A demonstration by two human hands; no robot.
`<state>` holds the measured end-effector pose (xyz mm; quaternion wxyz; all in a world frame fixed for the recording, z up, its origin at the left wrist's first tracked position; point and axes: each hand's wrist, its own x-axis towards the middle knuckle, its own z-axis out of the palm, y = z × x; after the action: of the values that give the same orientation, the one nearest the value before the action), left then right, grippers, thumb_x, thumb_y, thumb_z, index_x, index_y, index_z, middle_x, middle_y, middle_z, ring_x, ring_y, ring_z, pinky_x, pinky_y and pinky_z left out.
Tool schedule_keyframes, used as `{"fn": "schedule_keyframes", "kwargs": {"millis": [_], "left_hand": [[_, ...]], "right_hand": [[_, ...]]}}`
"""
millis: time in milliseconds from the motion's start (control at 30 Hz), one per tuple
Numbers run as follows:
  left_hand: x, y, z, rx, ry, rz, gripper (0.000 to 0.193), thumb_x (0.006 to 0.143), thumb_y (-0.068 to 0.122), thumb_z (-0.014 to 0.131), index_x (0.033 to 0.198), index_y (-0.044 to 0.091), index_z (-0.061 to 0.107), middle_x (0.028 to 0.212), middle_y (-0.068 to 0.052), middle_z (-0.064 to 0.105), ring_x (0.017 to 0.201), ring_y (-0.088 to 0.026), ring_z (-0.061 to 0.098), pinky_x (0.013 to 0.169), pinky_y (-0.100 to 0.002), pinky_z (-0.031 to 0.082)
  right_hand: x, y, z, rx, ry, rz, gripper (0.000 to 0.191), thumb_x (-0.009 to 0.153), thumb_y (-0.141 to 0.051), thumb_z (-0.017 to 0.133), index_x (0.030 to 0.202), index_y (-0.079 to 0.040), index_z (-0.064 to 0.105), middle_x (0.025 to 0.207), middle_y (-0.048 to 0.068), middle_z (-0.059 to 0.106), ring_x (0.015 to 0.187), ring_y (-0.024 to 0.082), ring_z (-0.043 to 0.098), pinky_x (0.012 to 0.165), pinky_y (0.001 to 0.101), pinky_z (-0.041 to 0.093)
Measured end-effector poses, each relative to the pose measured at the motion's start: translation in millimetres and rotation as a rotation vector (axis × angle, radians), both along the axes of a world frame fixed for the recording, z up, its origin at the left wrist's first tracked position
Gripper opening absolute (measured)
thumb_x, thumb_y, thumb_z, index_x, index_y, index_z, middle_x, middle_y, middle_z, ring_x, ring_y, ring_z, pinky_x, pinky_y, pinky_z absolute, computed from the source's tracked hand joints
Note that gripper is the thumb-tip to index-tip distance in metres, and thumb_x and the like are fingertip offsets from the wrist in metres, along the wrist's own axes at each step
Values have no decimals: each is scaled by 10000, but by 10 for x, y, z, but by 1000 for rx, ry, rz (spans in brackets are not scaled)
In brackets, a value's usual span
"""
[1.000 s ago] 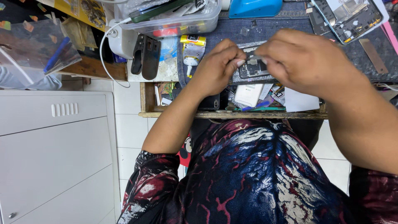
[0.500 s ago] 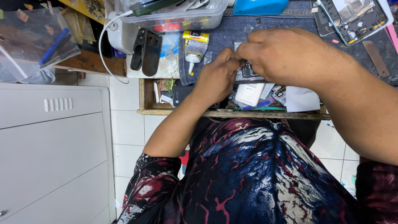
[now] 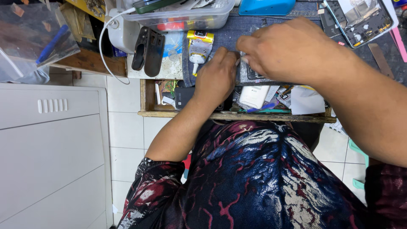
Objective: The person is repairing a disassembled smartphone on a cluttered workbench. They use a screwdriver to manipulate small components and screws on the phone's internal frame, occasionally picking up and placing down parts.
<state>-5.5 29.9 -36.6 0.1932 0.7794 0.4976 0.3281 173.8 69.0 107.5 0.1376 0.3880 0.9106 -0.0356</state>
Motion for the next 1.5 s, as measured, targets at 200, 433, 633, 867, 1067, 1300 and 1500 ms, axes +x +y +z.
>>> {"fn": "schedule_keyframes", "kwargs": {"millis": [200,433,633,867,1067,1300,1500], "left_hand": [[-35,-35,47,64,63,23,155,978,201,674,1001,58,620,984,-136,586,823,-356,668,682,-475,541],[-52,-58,75,17,77,-2,176,995,220,674,958,62,606,983,-129,589,828,-358,667,700,-469,543],[-49,-85,176,31,142,-114,303,881,246,746,1071,39,634,1074,-142,580,934,-349,659,770,-470,546],[-79,-40,331,12,56,-152,313,884,229,731,1097,29,620,1091,-156,593,940,-382,657,776,-482,549],[136,286,323,-72,200,83,212,1048,269,590,1033,57,591,1034,-157,643,827,-412,690,687,-527,548],[461,664,158,-6,147,-75,168,973,194,592,1088,76,627,1079,-173,644,798,-435,684,670,-556,536],[664,926,63,20,288,-203,97,888,163,647,941,131,721,1011,-142,656,806,-399,702,685,-539,547]], "right_hand": [[4,-52,-8,57,123,-12,183,971,-203,560,1108,-140,663,893,96,723,791,343,726,603,512,569],[-4,-70,-30,76,240,12,257,892,-161,561,1124,-126,667,945,105,715,820,354,722,606,519,566],[53,-82,-91,22,214,-41,286,902,-135,593,1176,-134,678,1020,93,722,851,358,718,639,527,569],[424,-73,-120,78,598,70,348,878,-142,674,1217,-64,665,1126,168,711,914,379,701,747,484,587],[1332,-248,-174,172,810,-385,200,1018,-17,711,1197,55,660,934,177,714,785,226,686,700,344,550],[1680,-734,-757,233,1010,-458,150,1093,40,725,1216,101,665,1096,164,735,1009,180,727,882,270,596],[1709,-839,-923,195,1114,-539,136,1082,15,722,1198,68,673,1101,135,731,1023,151,718,892,263,600]]}}
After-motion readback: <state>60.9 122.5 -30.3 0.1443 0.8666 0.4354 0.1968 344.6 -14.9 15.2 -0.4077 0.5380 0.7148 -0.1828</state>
